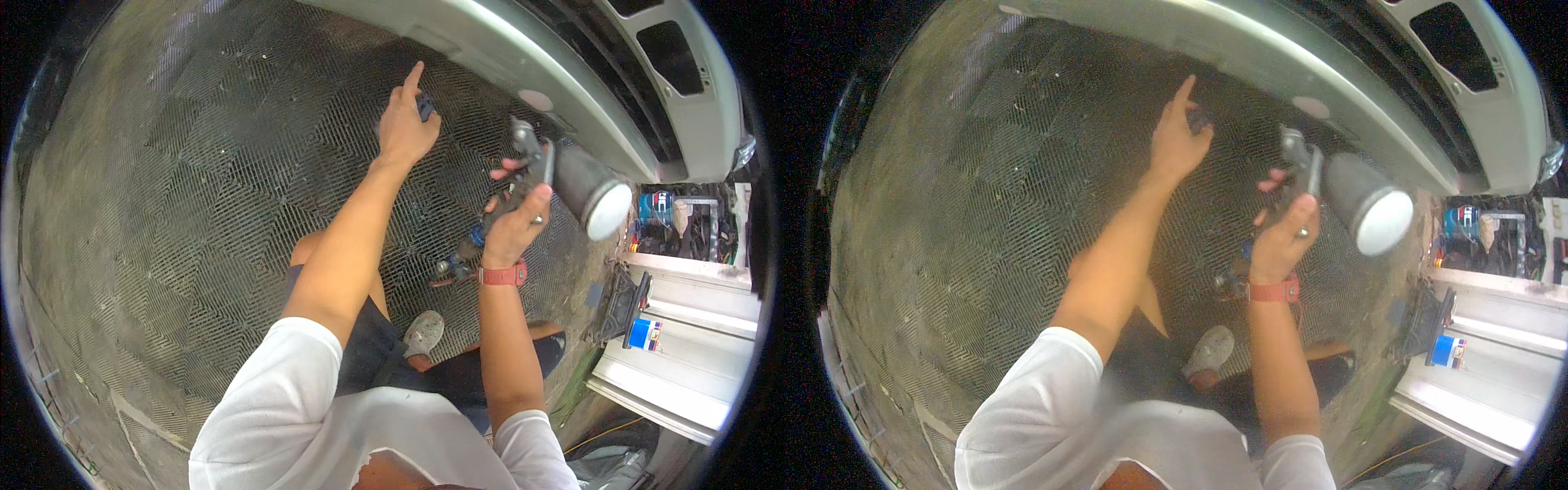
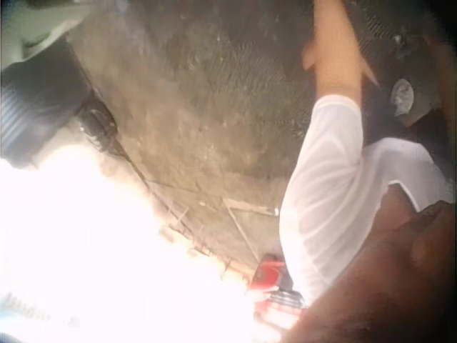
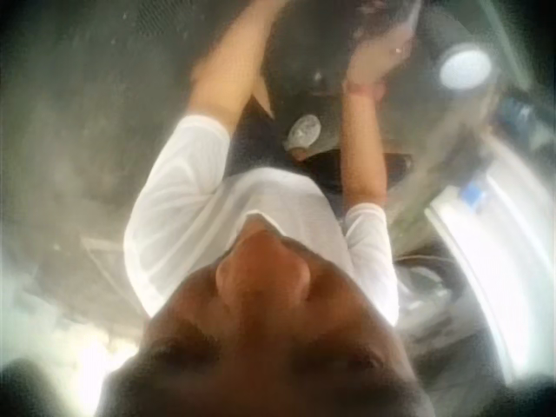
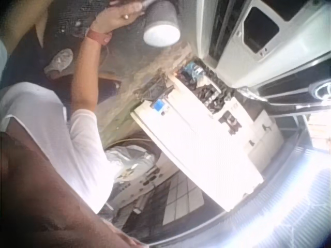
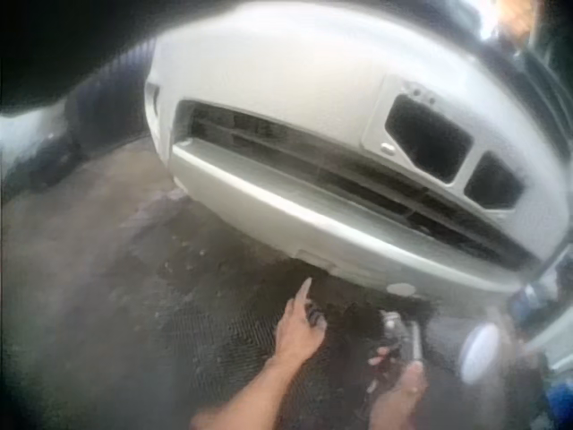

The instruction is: The person wipes a detached car bumper with a cloth, then uses a spray gun to apply paint to the bumper's surface. The person moves around the bumper to cover different areas, including the lower edge and side sections.

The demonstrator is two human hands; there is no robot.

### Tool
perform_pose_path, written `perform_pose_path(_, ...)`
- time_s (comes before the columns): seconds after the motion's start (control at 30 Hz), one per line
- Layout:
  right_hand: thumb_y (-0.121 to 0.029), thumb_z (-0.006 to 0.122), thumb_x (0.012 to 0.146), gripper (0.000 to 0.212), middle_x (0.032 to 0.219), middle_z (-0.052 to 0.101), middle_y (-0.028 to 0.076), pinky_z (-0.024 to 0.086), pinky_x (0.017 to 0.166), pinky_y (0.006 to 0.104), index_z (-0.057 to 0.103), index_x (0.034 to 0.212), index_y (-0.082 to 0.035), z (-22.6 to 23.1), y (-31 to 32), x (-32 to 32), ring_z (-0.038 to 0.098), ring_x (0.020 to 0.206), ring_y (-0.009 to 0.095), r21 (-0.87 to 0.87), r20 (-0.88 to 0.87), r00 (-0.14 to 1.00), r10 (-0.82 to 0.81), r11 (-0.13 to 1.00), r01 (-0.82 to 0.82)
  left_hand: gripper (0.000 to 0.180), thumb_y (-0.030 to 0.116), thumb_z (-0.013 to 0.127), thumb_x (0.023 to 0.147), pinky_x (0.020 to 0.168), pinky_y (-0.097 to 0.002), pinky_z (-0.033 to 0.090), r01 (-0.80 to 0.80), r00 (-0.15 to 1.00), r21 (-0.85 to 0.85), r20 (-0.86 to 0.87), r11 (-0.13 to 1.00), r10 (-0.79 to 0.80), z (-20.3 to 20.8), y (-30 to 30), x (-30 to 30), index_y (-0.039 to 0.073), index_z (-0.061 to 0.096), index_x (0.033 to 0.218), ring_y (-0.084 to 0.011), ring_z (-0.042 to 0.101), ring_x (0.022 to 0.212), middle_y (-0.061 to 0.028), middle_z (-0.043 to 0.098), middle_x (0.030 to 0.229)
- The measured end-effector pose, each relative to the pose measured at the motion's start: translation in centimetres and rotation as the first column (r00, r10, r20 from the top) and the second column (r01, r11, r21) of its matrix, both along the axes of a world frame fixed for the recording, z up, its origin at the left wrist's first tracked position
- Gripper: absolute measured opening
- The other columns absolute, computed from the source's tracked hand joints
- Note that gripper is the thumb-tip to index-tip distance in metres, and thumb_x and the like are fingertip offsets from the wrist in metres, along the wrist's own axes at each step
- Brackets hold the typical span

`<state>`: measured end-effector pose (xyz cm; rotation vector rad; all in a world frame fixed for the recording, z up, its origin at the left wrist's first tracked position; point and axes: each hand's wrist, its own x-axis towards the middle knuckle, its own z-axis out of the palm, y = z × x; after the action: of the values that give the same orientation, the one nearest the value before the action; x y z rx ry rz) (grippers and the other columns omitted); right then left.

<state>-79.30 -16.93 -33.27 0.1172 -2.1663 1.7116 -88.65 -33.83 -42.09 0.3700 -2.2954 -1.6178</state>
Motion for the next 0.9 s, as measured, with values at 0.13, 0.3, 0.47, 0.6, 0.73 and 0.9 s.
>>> perform_pose_path(0.13,-0.054,0.031,0.121,0.069,0.116,0.075,0.012,0.055,0.057,0.0275,0.044,0.167,-0.004,1.4,-0.1,0.6,0.070,0.091,0.017,-0.103,-0.033,0.995,-0.090,0.991,0.086,0.098,0.014,0.079,0.090,0.112,-0.0504,0.054,0.008,0.997,-0.113,-0.078,0.994,-0.017,1.0,-2.2,0.8,0.026,0.033,0.175,-0.0391,0.067,0.130,-0.0165,0.068,0.138)
perform_pose_path(0.3,-0.053,0.034,0.121,0.064,0.106,0.078,0.010,0.053,0.056,0.0273,0.071,0.121,-0.001,4.8,-4.1,0.1,0.071,0.080,0.013,-0.159,0.039,0.991,0.127,0.980,-0.120,0.099,0.014,0.079,0.090,0.107,-0.0498,0.057,0.015,0.997,-0.178,-0.066,0.984,-0.027,3.0,-3.0,1.5,0.028,0.032,0.176,-0.0400,0.069,0.126,-0.0172,0.068,0.137)
perform_pose_path(0.47,-0.056,0.036,0.120,0.066,0.102,0.078,0.011,0.052,0.054,0.0269,0.071,0.123,0.000,8.8,-5.9,-0.3,0.072,0.078,0.013,-0.246,0.060,0.925,0.376,0.903,-0.351,0.105,0.013,0.077,0.089,0.103,-0.0525,0.059,0.038,0.995,-0.300,-0.074,0.953,-0.063,4.3,-2.9,2.3,0.028,0.023,0.179,-0.0440,0.071,0.121,-0.0219,0.065,0.137)
perform_pose_path(0.6,-0.059,0.037,0.119,0.068,0.103,0.078,0.011,0.052,0.050,0.0270,0.071,0.125,0.000,11.5,-5.1,-1.3,0.073,0.080,0.015,-0.287,0.045,0.958,0.284,0.922,-0.260,0.108,0.014,0.077,0.090,0.103,-0.0526,0.059,0.103,0.988,-0.343,-0.077,0.934,-0.137,5.5,-2.1,2.6,0.028,0.019,0.180,-0.0445,0.070,0.121,-0.0233,0.064,0.137)
perform_pose_path(0.73,-0.059,0.039,0.119,0.067,0.101,0.078,0.012,0.051,0.048,0.0284,0.071,0.124,0.000,13.1,-1.8,-2.7,0.074,0.080,0.017,-0.265,0.021,0.994,0.110,0.959,-0.101,0.107,0.019,0.078,0.091,0.103,-0.0523,0.058,0.133,0.989,-0.386,-0.005,0.913,-0.147,5.5,-0.4,1.9,0.028,0.019,0.180,-0.0417,0.069,0.126,-0.0188,0.068,0.138)
perform_pose_path(0.9,-0.061,0.041,0.117,0.066,0.099,0.078,0.012,0.051,0.048,0.0297,0.070,0.123,-0.002,14.0,4.1,-4.2,0.075,0.080,0.019,-0.239,0.032,0.998,-0.048,0.970,0.055,0.107,0.020,0.076,0.094,0.108,-0.0517,0.056,0.159,0.986,-0.351,0.004,0.923,-0.169,5.5,0.4,1.4,0.027,0.014,0.181,-0.0425,0.068,0.128,-0.0200,0.069,0.139)
